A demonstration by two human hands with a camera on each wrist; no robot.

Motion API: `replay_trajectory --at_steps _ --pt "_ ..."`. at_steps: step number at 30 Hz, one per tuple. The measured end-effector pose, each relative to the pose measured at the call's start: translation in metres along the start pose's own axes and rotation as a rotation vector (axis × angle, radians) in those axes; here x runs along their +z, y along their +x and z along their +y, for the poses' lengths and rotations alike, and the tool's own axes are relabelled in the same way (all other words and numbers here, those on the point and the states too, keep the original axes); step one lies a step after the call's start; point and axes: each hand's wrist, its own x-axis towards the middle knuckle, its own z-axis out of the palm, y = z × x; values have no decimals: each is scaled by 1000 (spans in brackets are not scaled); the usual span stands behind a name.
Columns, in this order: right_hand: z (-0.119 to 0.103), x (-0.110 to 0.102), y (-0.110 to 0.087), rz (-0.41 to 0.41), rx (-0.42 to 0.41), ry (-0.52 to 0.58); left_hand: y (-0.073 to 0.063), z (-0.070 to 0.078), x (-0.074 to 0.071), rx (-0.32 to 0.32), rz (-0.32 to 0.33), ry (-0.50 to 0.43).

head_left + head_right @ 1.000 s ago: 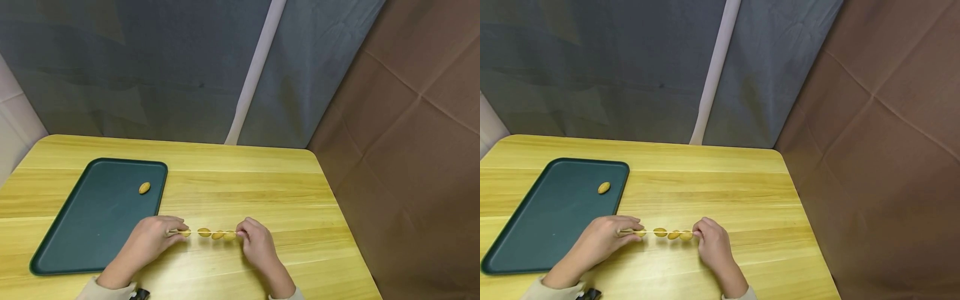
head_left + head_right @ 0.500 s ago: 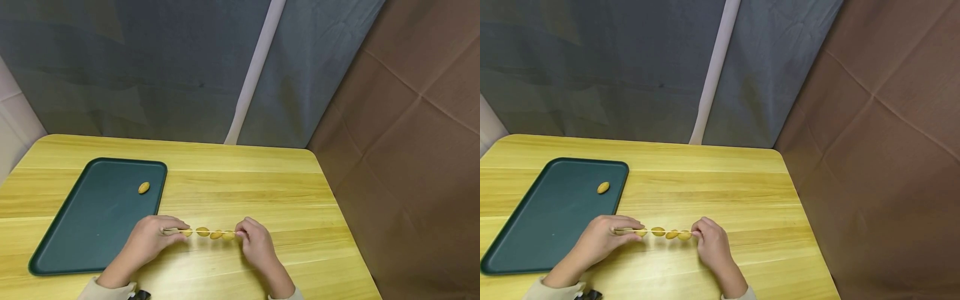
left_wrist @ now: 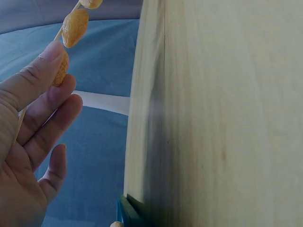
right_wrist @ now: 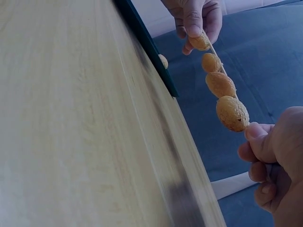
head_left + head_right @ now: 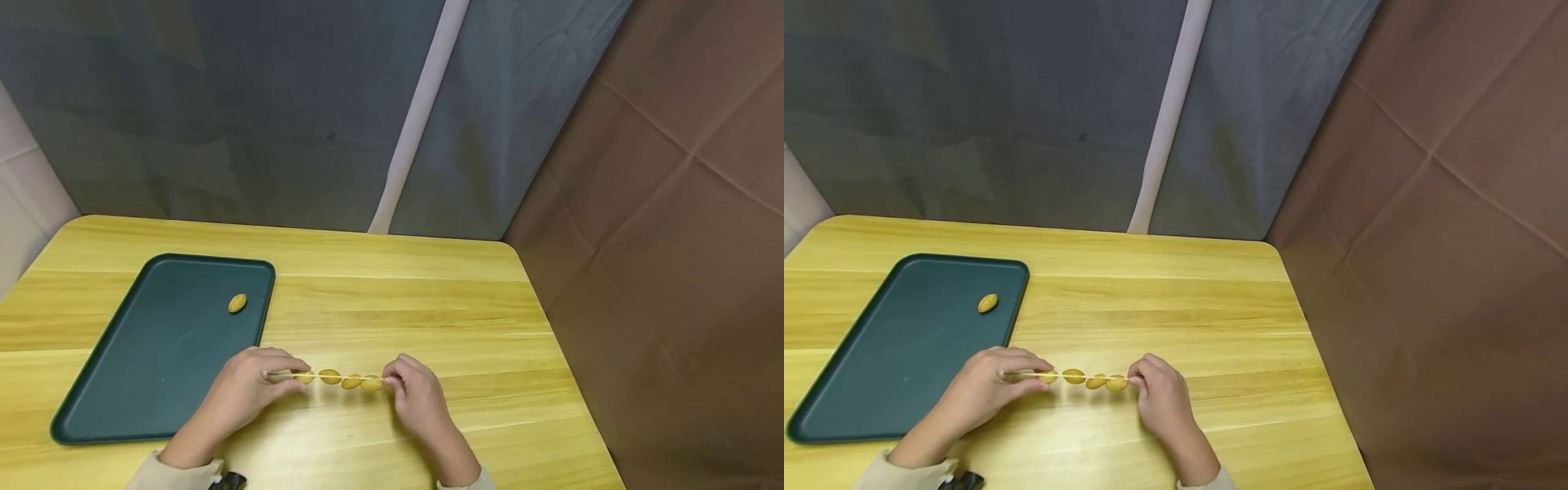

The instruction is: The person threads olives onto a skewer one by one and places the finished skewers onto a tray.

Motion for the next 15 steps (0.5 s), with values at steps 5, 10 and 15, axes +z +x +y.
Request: replay_trajectory --at_steps 5,10,15 --pt "0 -2 1 -12 24 44 1 1 -1 -62 -57 -13" --pt "-1 -2 0 -41 56 140 0 -2 -4 -134 -107 -86" --pt "-1 -2 -1 -59 72 200 0 -7 -8 -146 -99 -125"
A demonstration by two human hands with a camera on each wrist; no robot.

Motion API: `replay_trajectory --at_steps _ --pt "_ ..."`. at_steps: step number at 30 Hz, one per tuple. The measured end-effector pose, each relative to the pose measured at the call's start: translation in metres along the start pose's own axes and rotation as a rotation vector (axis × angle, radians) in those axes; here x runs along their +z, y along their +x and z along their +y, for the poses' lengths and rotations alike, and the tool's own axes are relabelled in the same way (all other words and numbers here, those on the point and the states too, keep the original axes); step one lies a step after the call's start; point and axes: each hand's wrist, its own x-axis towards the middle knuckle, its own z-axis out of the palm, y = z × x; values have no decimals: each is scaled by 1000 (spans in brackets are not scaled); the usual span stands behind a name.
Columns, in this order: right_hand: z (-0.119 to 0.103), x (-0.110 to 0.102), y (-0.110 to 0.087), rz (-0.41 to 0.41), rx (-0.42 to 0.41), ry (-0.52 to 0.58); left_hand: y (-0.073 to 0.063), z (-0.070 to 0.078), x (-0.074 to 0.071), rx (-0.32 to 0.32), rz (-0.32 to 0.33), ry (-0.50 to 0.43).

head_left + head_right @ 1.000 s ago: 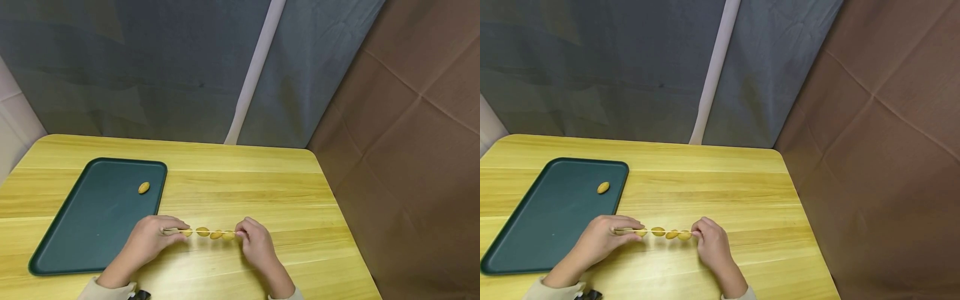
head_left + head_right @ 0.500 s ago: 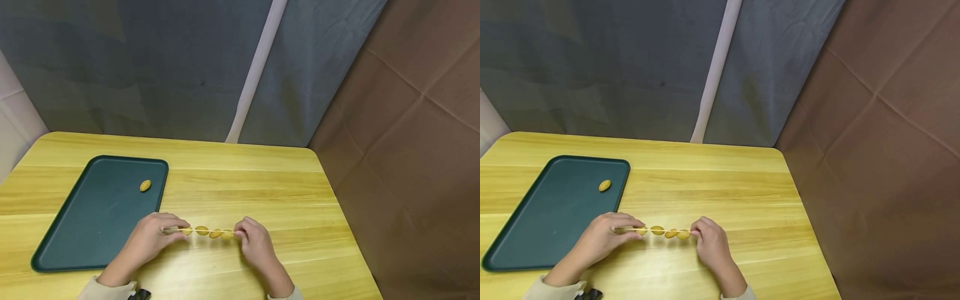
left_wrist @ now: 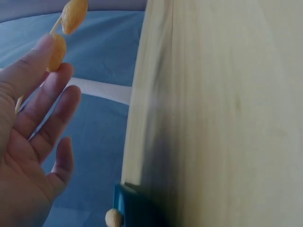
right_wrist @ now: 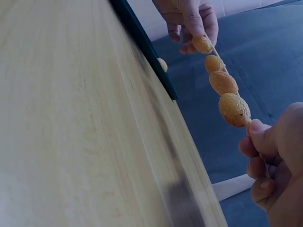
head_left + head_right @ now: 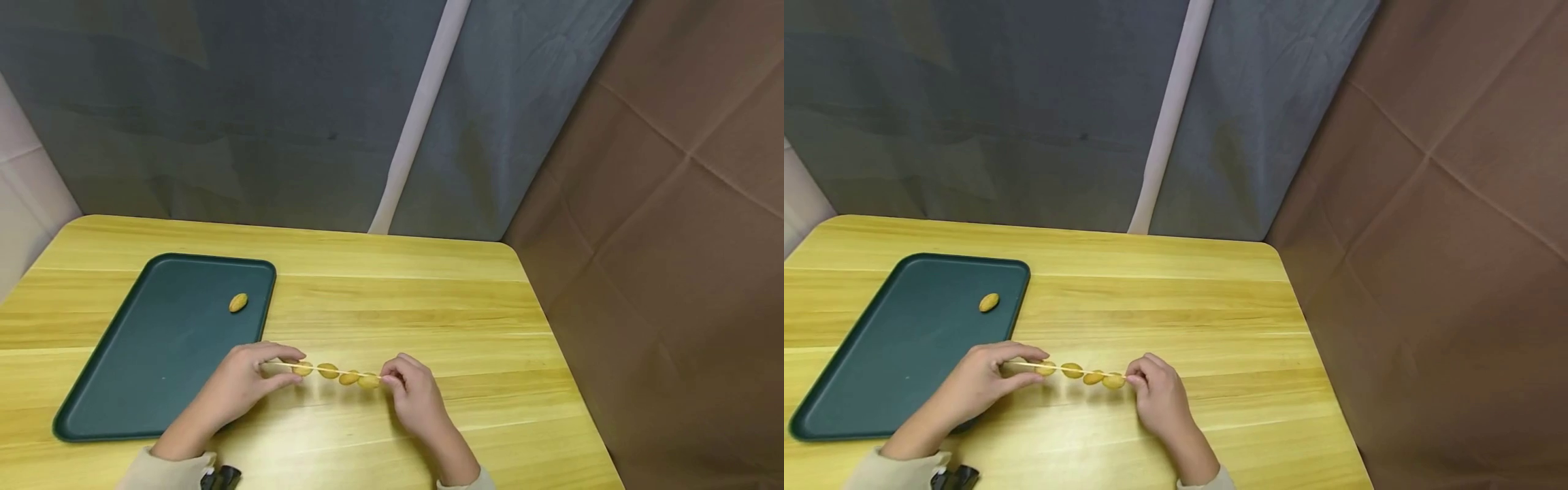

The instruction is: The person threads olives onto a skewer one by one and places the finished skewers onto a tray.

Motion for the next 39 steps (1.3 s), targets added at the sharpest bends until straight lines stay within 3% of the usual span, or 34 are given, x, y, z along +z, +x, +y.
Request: replay_trajectory --at_steps 4,6,13,19,23,27,31,35,39 --pt "2 -3 0 -2 25 7 1 -7 -12 0 0 5" --pt "3 -6 0 3 37 7 1 -13 -23 -34 9 32" --pt "17 -15 -3 63 66 24 9 -48 -63 -287 -26 210" --pt "25 -19 -6 99 41 36 25 -71 -79 -392 -84 319" --pt "25 -18 -3 95 41 42 39 -79 -83 -443 -173 334" --pt "25 -16 -3 99 49 43 51 -84 -79 -484 -214 349" --pt "25 -14 0 105 24 45 59 -85 -74 -527 -197 367" --pt "23 -11 3 98 19 49 58 -83 -73 -551 -173 379" --pt "21 -9 3 86 31 53 47 -76 -74 -493 -119 367"
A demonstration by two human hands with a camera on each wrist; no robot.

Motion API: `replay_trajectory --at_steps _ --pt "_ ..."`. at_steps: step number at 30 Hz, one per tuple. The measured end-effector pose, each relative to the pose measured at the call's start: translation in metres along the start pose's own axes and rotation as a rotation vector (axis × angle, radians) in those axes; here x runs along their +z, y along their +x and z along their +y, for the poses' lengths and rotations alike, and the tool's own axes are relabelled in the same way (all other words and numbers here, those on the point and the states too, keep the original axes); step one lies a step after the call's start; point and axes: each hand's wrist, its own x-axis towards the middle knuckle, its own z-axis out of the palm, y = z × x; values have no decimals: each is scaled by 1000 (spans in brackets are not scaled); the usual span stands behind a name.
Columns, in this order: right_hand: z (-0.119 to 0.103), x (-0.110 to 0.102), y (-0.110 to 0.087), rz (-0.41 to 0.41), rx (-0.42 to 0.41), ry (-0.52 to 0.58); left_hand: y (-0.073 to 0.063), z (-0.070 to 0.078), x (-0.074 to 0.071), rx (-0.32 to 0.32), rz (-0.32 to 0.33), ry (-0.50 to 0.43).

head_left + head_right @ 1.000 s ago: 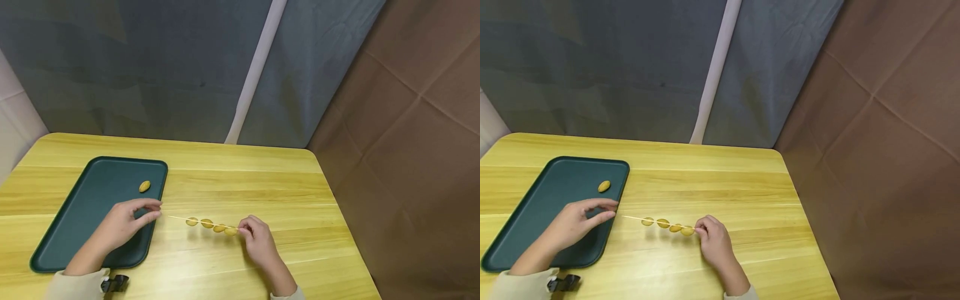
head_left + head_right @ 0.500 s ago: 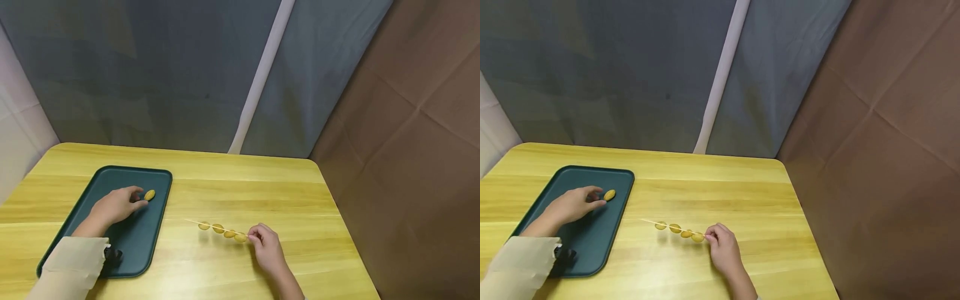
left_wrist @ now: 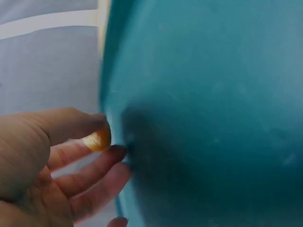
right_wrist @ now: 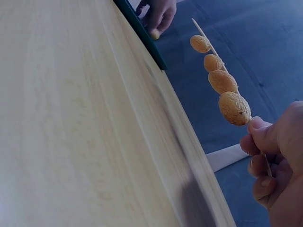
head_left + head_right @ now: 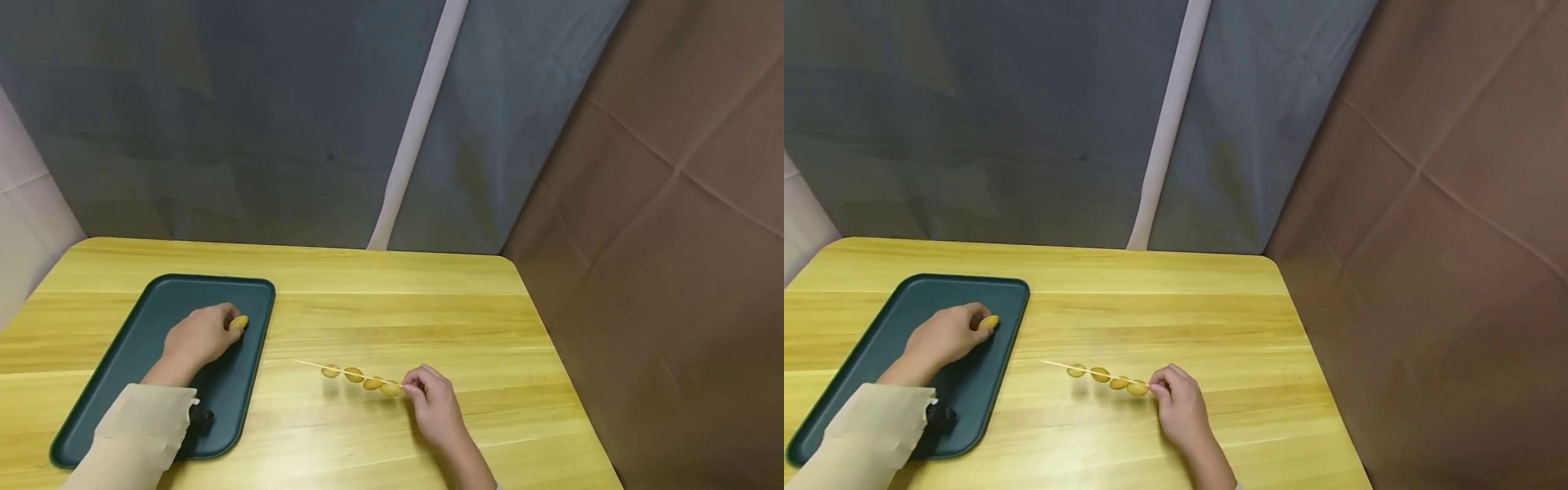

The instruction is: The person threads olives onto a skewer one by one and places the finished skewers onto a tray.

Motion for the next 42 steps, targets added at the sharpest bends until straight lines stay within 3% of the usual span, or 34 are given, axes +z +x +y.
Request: replay_trajectory --at_steps 3,8,12,21,27,32,38,42 --pt "-2 -2 -1 -2 -4 -2 -17 8 -1 97 61 -62" --pt "-4 -7 -3 10 -13 -5 -41 43 1 277 159 -154" --pt "-6 -10 -4 26 -16 -3 -55 64 7 363 189 -205" --pt "-8 -14 -3 80 -73 -6 -65 64 21 370 157 -311" --pt "-10 -12 -3 68 -58 5 -70 62 29 384 163 -350" --pt "-12 -12 -4 64 -53 6 -73 62 34 397 224 -323" --pt "-9 -11 -6 42 -27 6 -76 63 40 344 283 -327" --pt "-9 -10 -8 25 -18 5 -76 65 44 372 365 -345"
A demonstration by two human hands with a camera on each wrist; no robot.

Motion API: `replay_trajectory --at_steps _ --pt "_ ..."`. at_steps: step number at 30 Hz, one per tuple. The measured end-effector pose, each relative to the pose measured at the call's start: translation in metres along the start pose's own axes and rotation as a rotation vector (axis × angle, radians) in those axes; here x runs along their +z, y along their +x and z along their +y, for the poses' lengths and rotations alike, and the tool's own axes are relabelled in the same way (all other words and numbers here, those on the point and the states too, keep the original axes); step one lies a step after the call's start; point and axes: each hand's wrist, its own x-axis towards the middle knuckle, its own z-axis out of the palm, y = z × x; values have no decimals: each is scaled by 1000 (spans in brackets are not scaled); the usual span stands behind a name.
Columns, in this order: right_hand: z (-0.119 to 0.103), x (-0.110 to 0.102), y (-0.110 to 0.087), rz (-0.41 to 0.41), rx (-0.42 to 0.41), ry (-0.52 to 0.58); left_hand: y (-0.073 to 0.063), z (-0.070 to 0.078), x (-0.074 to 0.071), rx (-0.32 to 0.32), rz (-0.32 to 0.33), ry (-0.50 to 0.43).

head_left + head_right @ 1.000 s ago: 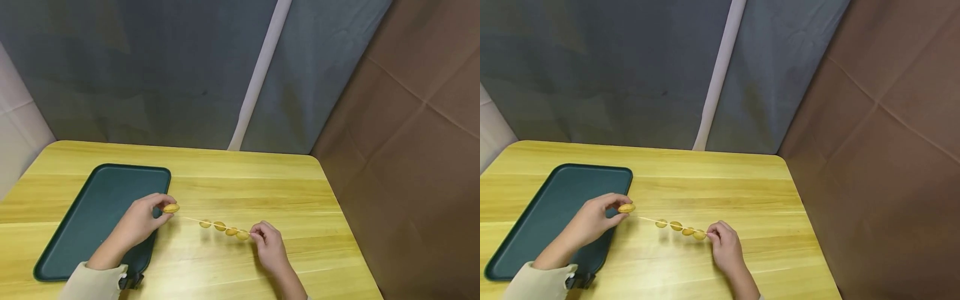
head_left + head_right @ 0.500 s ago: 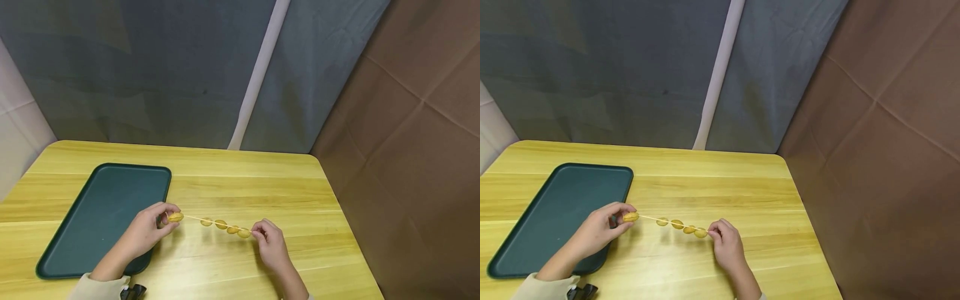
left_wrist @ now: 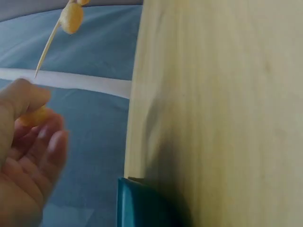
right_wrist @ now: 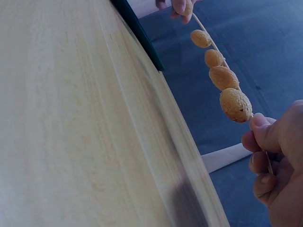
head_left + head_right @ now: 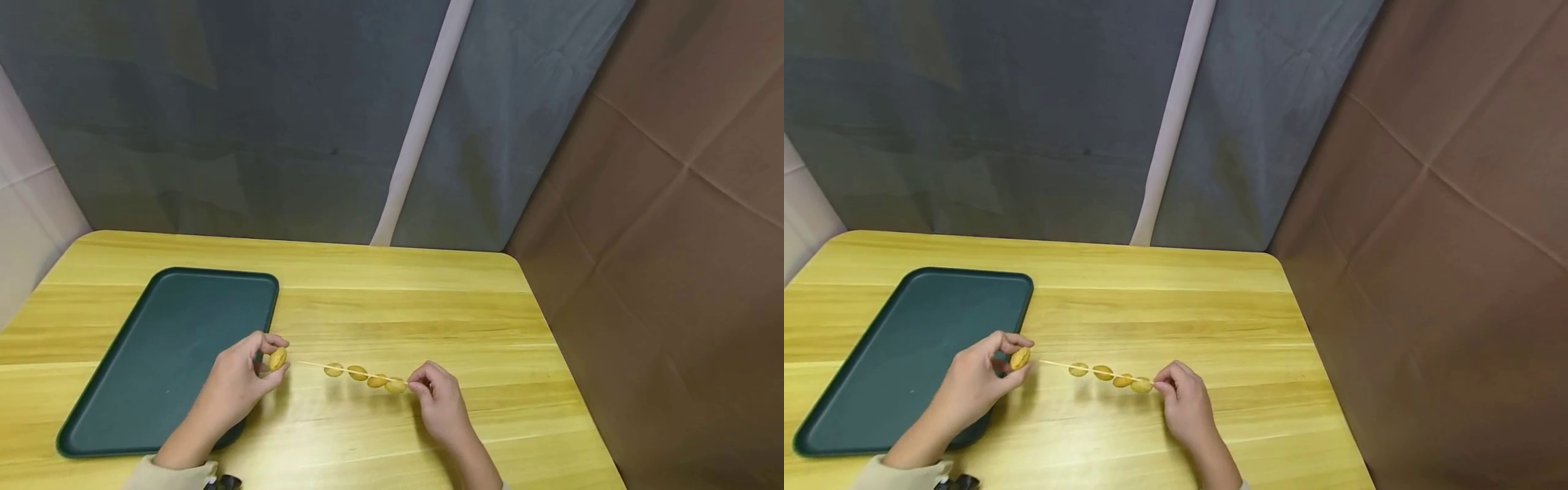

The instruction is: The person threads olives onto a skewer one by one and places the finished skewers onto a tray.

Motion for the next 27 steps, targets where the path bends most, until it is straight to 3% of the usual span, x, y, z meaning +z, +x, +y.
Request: replay_trajectory --at_steps 4,11,15,20,27 --pt "0 1 0 7 -2 2 -1 0 2 70 71 41" --pt "1 3 0 12 -29 6 -4 1 2 62 122 41" --pt "-1 5 1 14 -59 17 -3 0 4 101 172 49" --pt "-2 7 1 19 -57 19 0 1 6 161 190 47" --pt "-2 8 1 18 -35 4 -1 3 9 173 216 55"
